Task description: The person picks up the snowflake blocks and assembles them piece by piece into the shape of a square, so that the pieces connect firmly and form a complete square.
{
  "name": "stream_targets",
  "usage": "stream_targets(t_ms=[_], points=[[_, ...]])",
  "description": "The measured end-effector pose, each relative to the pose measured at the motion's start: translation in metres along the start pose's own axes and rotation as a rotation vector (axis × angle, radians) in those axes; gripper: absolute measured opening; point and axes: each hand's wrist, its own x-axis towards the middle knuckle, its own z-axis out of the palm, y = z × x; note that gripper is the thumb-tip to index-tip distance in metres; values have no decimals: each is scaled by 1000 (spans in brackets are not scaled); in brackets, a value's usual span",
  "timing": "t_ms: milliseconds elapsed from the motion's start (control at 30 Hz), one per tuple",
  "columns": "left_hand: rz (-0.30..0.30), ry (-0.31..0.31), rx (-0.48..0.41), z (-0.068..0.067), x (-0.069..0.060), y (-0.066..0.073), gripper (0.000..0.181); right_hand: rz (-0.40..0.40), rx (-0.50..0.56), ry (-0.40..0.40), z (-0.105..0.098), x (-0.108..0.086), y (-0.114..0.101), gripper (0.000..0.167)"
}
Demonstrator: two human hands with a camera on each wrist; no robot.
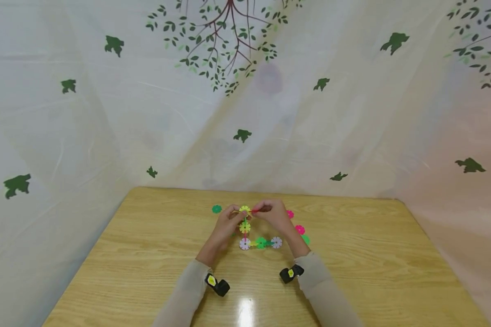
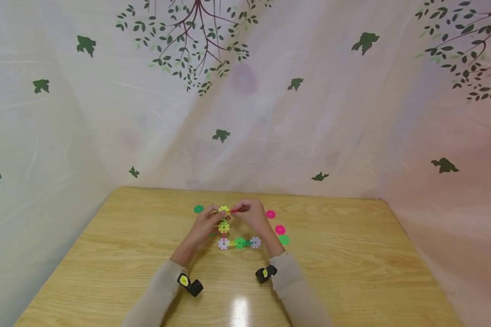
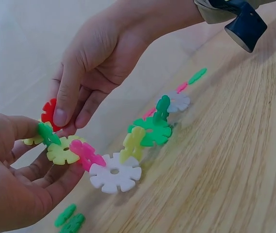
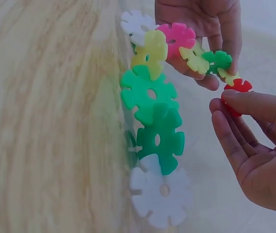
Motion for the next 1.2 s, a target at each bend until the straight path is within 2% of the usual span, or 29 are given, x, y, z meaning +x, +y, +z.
stream_targets(t_ms=[267,567,700,1033,1100,1200], points=[[-15,25,-33,1,-2,2,12,-39,38,0,0,-3,-3,7],[-11,12,-75,5,-1,4,12,-13,32,9,-3,-4,-7,5],[-31,8,-120,7,-2,3,12,-19,53,-2,-3,-5,-7,7],[-90,-60,-85,0,-2,7,11,27,58,-14,-3,-4,-5,10],[-94,-74,-60,-1,-1,6,17,33,72,-10,-4,-4,-5,10],[-78,-108,-15,-2,-1,6,37,49,95,-1,-5,-6,-5,10]])
